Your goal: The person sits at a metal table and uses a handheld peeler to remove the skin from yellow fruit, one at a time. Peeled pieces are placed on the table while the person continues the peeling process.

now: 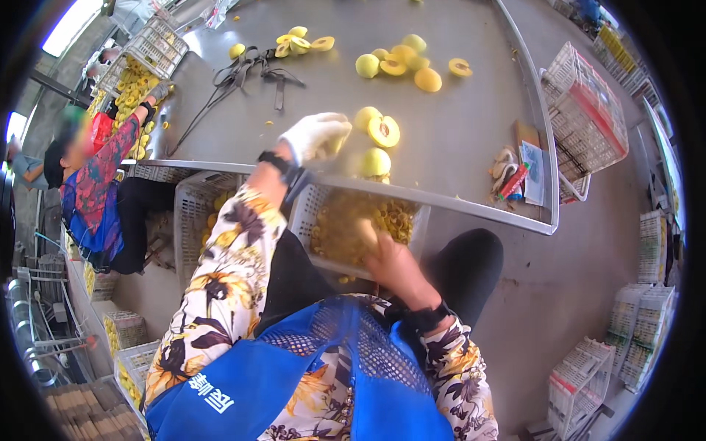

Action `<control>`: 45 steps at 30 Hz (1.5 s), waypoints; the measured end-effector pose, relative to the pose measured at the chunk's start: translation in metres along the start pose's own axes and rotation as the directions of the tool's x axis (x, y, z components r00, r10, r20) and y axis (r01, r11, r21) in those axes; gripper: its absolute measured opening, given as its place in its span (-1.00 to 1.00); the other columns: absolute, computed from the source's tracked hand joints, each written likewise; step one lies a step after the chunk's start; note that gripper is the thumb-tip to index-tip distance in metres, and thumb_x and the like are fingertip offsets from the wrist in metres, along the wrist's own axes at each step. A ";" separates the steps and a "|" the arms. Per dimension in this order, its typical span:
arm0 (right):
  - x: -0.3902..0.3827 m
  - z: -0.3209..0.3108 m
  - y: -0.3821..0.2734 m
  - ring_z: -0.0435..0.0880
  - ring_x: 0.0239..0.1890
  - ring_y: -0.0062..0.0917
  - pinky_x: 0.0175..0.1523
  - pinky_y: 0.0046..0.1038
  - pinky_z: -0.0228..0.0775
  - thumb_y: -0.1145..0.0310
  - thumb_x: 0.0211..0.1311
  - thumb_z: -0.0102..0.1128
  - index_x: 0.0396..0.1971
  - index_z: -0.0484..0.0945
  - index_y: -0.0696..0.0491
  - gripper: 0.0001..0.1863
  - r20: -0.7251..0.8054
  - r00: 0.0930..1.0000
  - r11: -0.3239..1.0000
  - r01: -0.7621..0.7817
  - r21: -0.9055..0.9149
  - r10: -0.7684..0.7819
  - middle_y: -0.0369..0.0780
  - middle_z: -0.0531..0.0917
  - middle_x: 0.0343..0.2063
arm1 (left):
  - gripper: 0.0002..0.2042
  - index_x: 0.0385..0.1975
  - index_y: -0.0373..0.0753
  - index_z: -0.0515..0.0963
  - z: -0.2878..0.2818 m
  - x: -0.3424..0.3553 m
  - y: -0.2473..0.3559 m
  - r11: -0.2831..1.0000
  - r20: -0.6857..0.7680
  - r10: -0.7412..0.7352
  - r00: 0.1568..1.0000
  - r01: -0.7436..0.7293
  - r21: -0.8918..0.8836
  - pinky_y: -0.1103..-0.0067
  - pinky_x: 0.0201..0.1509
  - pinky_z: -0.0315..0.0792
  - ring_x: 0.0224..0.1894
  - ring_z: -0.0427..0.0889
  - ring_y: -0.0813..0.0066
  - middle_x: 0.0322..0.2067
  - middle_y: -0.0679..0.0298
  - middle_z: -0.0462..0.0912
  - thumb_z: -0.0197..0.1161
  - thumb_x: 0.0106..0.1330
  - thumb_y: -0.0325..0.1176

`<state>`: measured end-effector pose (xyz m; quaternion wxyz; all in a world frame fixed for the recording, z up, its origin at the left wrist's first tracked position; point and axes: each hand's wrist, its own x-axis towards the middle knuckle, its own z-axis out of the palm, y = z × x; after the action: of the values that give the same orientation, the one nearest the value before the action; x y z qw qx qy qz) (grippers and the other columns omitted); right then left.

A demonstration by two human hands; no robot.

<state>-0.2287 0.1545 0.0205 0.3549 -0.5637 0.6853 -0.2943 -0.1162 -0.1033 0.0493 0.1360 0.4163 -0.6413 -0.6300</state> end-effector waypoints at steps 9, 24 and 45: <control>0.023 -0.002 -0.049 0.46 -0.42 0.05 -0.37 -0.18 0.30 0.38 -0.01 0.03 -0.38 0.32 0.19 -0.77 -0.091 0.992 0.993 0.094 0.075 -0.087 0.12 0.47 -0.58 | -0.52 -0.19 -0.19 0.42 0.036 -0.117 -0.012 0.707 -0.030 -0.059 0.998 0.020 -0.707 0.67 -0.35 0.36 -0.39 0.48 0.57 -0.39 0.34 0.51 -0.15 0.26 0.13; -0.005 0.012 -0.058 0.47 -0.51 0.05 -0.41 -0.12 0.30 0.50 -0.02 -0.03 -0.30 0.23 0.20 -0.75 -0.086 0.995 0.995 0.049 -0.090 -0.057 0.13 0.47 -0.64 | -0.54 -0.30 -0.26 0.50 0.068 -0.129 -0.023 0.842 -0.226 -0.098 0.969 -0.040 -0.538 0.65 -0.26 0.38 -0.38 0.48 0.57 -0.41 0.31 0.53 -0.12 0.29 0.06; -0.016 0.015 -0.072 0.51 -0.59 -0.41 -0.51 -0.40 0.32 0.41 -0.02 -0.04 -0.41 0.40 0.23 -0.80 0.128 0.992 0.886 -0.042 0.461 -0.019 -0.23 0.51 -0.65 | -0.74 -0.35 -0.30 0.46 0.082 -0.137 -0.028 0.728 -0.298 0.041 0.954 -0.233 -0.644 0.61 -0.57 0.43 -0.60 0.53 0.44 -0.54 0.20 0.55 0.13 0.20 -0.19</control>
<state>-0.1741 0.1568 0.0720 0.5242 -0.4764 0.5744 -0.4102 -0.0792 0.0546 0.0576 0.4075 0.3698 -0.3757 -0.7457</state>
